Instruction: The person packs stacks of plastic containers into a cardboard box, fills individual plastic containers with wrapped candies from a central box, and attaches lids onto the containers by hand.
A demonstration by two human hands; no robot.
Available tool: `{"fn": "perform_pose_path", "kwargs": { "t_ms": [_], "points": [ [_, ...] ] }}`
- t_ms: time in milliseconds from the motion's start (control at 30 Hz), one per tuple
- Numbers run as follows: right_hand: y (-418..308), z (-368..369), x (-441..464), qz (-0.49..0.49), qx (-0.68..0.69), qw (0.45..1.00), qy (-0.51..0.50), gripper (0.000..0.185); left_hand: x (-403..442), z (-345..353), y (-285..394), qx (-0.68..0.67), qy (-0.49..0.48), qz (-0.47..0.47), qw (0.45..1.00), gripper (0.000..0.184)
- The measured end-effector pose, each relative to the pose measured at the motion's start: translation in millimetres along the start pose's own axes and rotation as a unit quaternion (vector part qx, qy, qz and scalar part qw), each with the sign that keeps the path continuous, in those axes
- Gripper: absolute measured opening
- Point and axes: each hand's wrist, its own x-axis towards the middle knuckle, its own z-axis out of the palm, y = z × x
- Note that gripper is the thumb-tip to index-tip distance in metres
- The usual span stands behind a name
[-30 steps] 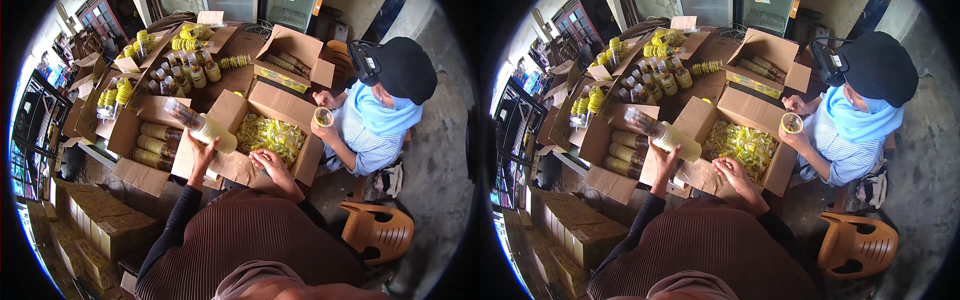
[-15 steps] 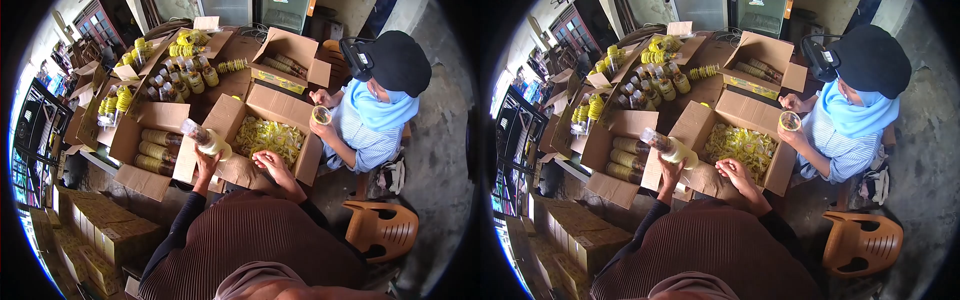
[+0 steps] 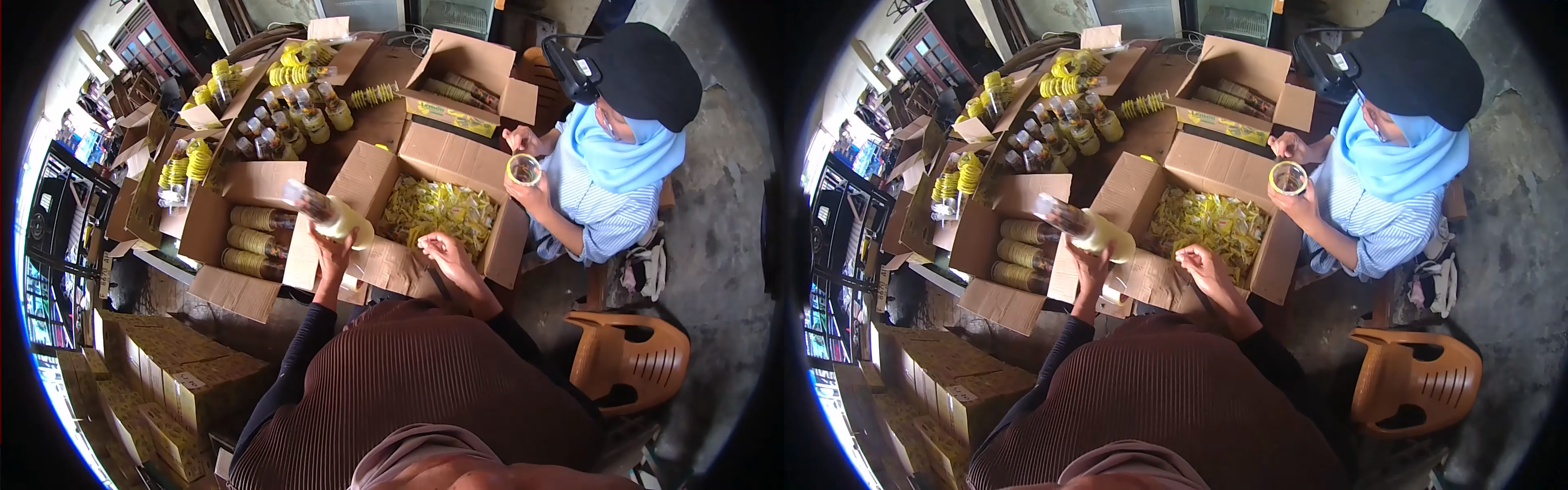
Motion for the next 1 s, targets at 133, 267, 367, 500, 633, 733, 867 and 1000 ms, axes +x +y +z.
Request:
{"fn": "perform_pose_path", "kwargs": {
  "t_ms": [133, 267, 367, 500, 633, 733, 867, 1000],
  "points": [
    [25.0, -6.6, -15.3, -0.2, -0.317, 0.92, 0.116, 0.037, 2.8, -2.9, -30.5, 0.059, 0.024, 0.053, 0.997, 0.106],
    [19.9, -5.5, -35.5, -0.107, -0.461, 0.877, 0.084, 0.053, -1.5, -3.7, -29.6, 0.037, -0.012, 0.029, 0.999, 0.108],
    [37.4, -7.4, -39.1, -0.078, -0.442, 0.89, 0.076, 0.054, -4.8, -6.8, -13.1, 0.076, 0.013, -0.002, 0.997, 0.109],
    [46.2, -14.9, -35.8, -0.074, -0.415, 0.903, 0.082, 0.048, -6.1, -8.3, -16.3, 0.128, 0.011, 0.043, 0.991, 0.108],
    [44.3, -23.3, -38.1, -0.057, -0.4, 0.91, 0.092, 0.042, -4.3, -8.2, -4.3, 0.151, 0.046, 0.052, 0.986, 0.106],
    [42.5, -26.5, -38.8, -0.046, -0.397, 0.912, 0.098, 0.037, -6.0, -5.8, -11.3, 0.118, 0.012, 0.026, 0.993, 0.106],
    [44.9, -30.2, -33.8, -0.048, -0.364, 0.922, 0.12, 0.035, -1.4, -0.6, -9.7, 0.068, 0.015, 0.031, 0.997, 0.107],
    [46.5, -32.8, -38.4, -0.001, -0.34, 0.931, 0.135, 0.036, -2.6, -2.7, -20.0, 0.129, 0.036, 0.032, 0.991, 0.111]
  ]
}}
